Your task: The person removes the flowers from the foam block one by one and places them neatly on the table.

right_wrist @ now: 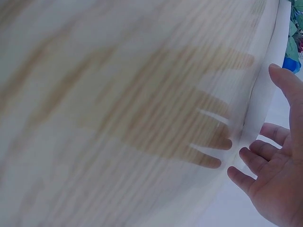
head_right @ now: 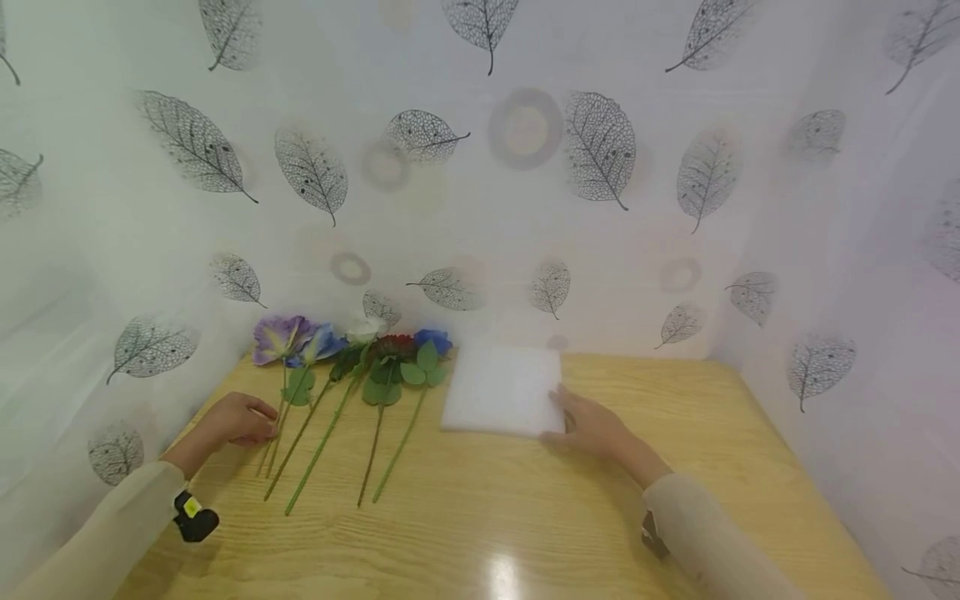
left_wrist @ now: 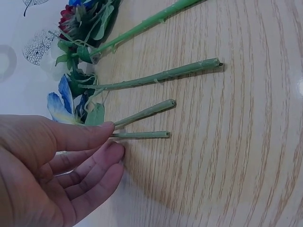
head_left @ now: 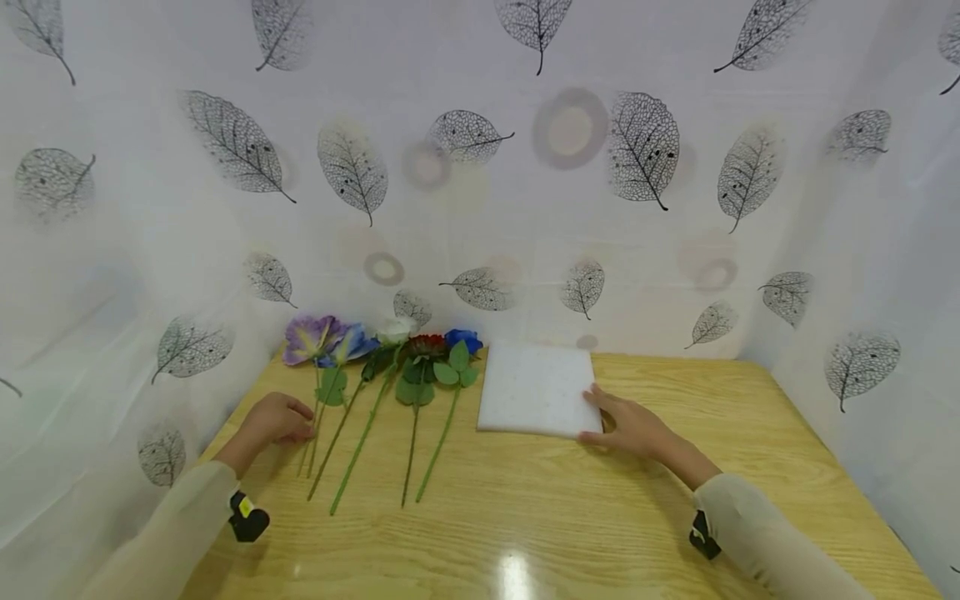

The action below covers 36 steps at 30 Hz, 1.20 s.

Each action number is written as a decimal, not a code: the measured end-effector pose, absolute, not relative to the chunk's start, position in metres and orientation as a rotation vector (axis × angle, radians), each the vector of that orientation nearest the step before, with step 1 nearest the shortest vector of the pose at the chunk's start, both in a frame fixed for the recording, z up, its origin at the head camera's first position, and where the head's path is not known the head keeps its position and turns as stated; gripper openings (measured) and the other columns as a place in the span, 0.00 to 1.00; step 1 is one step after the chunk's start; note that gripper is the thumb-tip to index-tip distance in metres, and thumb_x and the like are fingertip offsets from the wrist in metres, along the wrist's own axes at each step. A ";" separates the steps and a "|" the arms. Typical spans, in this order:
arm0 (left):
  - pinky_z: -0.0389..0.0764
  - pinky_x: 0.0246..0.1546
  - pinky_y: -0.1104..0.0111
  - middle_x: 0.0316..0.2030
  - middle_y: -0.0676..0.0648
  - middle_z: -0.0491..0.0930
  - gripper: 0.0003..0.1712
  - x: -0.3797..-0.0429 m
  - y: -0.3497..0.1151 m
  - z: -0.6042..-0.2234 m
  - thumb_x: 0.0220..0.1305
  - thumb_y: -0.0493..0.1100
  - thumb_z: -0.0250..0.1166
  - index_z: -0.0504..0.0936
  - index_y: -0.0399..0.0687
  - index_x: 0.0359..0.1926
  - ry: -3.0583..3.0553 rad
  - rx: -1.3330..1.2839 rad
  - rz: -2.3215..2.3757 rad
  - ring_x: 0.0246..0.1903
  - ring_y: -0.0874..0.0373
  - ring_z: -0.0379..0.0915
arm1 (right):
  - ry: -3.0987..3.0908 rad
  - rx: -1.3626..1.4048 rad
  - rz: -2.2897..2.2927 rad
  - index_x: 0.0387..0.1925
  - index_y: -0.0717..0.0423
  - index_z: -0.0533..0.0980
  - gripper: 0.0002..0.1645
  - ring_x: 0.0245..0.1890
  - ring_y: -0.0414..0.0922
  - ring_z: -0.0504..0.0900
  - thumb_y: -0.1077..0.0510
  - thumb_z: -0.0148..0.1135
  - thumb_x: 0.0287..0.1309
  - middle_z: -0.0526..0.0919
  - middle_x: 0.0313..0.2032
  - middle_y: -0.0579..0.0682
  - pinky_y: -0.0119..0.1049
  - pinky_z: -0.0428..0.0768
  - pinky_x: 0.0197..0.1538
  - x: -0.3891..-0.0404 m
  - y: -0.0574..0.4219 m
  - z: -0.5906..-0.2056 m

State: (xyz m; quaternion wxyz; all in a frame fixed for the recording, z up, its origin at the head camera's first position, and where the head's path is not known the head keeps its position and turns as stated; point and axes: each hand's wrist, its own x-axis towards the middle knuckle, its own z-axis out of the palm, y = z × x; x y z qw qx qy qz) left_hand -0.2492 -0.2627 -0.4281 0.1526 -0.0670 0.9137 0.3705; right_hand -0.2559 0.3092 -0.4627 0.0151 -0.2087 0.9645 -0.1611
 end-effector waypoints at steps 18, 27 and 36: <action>0.83 0.36 0.60 0.41 0.36 0.82 0.30 -0.261 -0.254 -0.421 0.58 0.42 0.65 0.71 0.29 0.58 2.679 -0.163 1.057 0.35 0.51 0.81 | 3.000 -0.650 -0.483 0.69 0.54 0.60 0.54 0.66 0.60 0.62 0.26 0.56 0.49 0.57 0.70 0.58 0.58 0.69 0.60 -0.258 0.313 -0.466; 0.83 0.36 0.58 0.41 0.36 0.81 0.25 -0.269 -0.223 -0.409 0.64 0.48 0.58 0.75 0.36 0.56 2.792 -0.076 1.185 0.37 0.45 0.80 | 2.984 -0.635 -0.502 0.68 0.54 0.61 0.54 0.66 0.59 0.61 0.25 0.57 0.48 0.57 0.70 0.56 0.57 0.67 0.62 -0.259 0.312 -0.463; 0.82 0.28 0.62 0.34 0.40 0.84 0.19 -0.280 -0.169 -0.402 0.65 0.51 0.58 0.79 0.45 0.51 2.949 0.110 1.413 0.29 0.53 0.81 | 2.974 -0.664 -0.466 0.66 0.59 0.63 0.55 0.66 0.60 0.61 0.26 0.58 0.48 0.60 0.68 0.61 0.57 0.66 0.63 -0.260 0.312 -0.456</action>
